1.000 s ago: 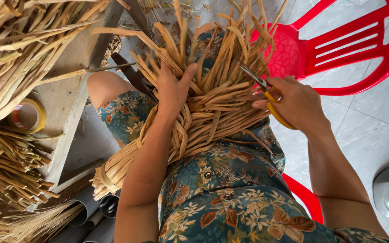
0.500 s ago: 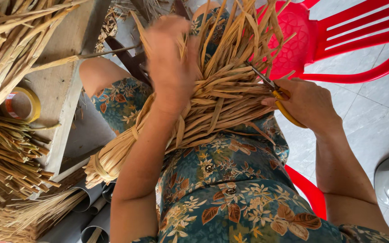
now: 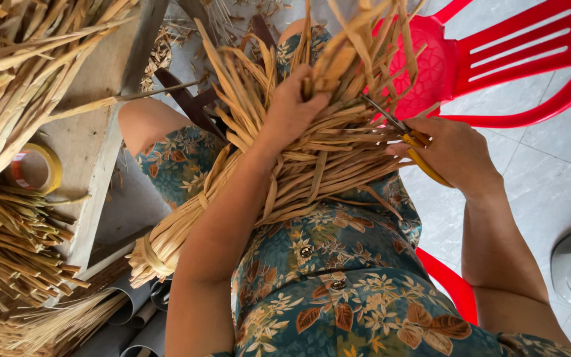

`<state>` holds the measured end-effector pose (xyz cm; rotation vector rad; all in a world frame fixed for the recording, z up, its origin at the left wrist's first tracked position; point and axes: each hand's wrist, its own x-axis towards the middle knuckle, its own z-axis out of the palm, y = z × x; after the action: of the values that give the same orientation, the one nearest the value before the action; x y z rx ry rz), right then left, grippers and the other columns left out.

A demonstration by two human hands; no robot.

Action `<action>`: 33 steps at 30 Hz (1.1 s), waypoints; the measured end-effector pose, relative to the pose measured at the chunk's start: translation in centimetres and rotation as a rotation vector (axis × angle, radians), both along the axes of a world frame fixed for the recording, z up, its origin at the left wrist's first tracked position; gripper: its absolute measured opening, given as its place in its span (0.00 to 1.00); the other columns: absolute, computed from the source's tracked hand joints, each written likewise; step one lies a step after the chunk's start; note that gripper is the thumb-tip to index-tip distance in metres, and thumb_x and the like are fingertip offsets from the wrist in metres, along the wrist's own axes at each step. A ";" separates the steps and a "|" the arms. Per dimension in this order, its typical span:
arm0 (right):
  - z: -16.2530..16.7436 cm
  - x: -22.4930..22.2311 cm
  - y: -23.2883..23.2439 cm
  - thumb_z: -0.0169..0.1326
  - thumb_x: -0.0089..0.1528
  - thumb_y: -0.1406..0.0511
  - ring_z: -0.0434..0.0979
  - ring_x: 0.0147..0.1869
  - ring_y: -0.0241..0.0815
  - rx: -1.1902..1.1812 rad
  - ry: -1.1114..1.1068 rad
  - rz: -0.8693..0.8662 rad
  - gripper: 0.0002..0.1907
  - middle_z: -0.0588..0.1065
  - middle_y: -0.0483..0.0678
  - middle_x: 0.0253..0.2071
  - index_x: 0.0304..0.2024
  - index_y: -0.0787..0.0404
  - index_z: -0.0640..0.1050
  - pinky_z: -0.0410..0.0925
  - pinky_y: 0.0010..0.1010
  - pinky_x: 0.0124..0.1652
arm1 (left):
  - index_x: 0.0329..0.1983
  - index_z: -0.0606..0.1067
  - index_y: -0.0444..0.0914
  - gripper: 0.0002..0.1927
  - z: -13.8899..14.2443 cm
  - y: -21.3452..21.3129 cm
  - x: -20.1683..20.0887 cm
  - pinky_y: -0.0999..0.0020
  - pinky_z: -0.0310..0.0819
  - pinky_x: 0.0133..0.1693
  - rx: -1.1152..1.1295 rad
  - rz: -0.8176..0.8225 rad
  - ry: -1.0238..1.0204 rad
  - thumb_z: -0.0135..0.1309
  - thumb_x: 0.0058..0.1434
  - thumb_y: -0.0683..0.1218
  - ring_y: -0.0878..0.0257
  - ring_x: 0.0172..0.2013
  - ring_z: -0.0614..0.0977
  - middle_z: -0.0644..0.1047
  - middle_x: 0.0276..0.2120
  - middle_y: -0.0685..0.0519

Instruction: The person sits with a large bundle of dried palm leaves across their lap and trims the leaf ends with yellow-handled scissors. They repeatedly gather sections of leaves, cut off uneven tips, and rotate the bundle to trim other sides, with finished bundles stacked on a nearby table.

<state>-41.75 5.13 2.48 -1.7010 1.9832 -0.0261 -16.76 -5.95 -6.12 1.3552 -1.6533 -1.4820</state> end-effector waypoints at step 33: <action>2.9 4.5 -1.8 0.72 0.52 0.55 0.77 0.40 0.38 -0.576 -0.330 0.366 0.33 0.75 0.46 0.40 0.55 0.62 0.77 0.71 0.29 0.37 | 0.54 0.77 0.31 0.27 3.9 2.6 2.9 0.64 0.79 0.48 0.208 0.130 0.876 0.45 0.72 0.59 0.62 0.42 0.82 0.81 0.46 0.48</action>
<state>-37.20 3.33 5.41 -2.2162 1.4747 -0.7591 -13.86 -3.38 -2.24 0.6920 -0.8544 -1.8282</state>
